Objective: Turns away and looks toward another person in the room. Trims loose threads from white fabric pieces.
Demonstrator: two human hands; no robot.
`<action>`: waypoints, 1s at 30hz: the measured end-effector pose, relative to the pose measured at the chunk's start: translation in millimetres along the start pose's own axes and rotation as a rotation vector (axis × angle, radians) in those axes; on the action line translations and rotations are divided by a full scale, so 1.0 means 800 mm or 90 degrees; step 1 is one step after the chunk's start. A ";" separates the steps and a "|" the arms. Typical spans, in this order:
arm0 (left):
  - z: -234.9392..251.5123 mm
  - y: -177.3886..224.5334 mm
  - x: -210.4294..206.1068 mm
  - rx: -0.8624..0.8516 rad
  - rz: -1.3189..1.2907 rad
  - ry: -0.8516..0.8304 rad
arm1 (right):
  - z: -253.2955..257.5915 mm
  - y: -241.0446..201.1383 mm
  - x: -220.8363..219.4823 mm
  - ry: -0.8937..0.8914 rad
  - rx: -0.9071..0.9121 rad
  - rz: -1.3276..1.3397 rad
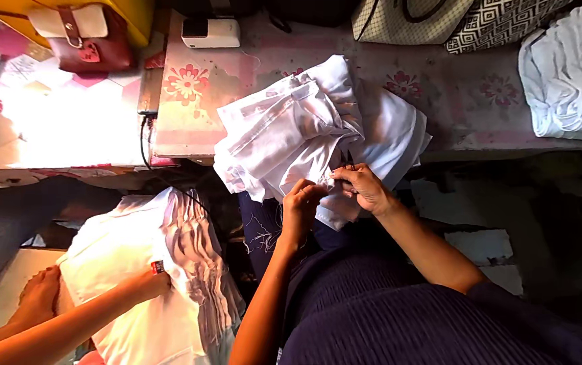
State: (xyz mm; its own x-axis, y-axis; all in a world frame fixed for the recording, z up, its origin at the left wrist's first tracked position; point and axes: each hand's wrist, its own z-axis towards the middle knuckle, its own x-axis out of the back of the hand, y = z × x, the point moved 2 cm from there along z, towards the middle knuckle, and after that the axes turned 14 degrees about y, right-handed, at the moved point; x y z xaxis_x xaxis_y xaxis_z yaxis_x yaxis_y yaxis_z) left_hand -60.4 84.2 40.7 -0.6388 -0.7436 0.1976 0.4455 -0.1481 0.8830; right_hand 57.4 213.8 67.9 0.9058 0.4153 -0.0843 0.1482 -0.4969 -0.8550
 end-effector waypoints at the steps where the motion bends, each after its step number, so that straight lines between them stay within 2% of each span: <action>1: -0.004 0.000 0.007 0.033 0.021 -0.021 | 0.001 0.001 -0.001 -0.002 0.003 0.001; 4: -0.004 0.017 0.027 0.124 0.141 -0.110 | 0.000 0.003 -0.001 0.000 0.009 -0.003; 6: 0.001 0.038 0.030 0.152 0.197 -0.129 | 0.001 0.000 0.001 0.000 0.012 -0.013; 9: 0.004 0.053 0.008 0.084 0.174 0.021 | 0.001 -0.003 0.001 0.009 0.008 -0.021; 12: 0.004 0.035 -0.026 -0.003 0.150 0.113 | -0.001 -0.002 -0.001 0.025 -0.003 -0.020; 15: 0.003 0.017 -0.031 -0.047 0.127 0.100 | -0.001 0.000 -0.001 0.046 0.008 -0.029; 17: -0.001 0.015 -0.021 -0.024 0.103 0.061 | -0.001 0.003 0.003 0.044 0.081 -0.116; 21: -0.008 0.006 0.002 0.131 0.053 0.028 | -0.015 0.003 0.008 -0.009 0.271 -0.367; 25: 0.000 0.014 0.009 0.465 -0.188 0.055 | -0.063 0.025 0.015 -0.081 0.522 -0.443; 28: 0.007 0.016 0.000 0.605 -0.292 0.061 | -0.104 0.046 0.017 -0.275 0.603 -0.558; 30: 0.008 0.015 -0.007 0.625 -0.281 0.069 | -0.117 0.040 0.019 -0.457 0.508 -0.643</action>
State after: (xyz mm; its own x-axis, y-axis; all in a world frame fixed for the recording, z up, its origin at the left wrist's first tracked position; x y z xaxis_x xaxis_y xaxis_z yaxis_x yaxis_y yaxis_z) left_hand -55.4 91.0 53.2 -0.5392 -0.8137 -0.2171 -0.5375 0.1341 0.8326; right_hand 113.2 133.0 87.5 0.1320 0.7212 0.6800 0.1142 0.6704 -0.7332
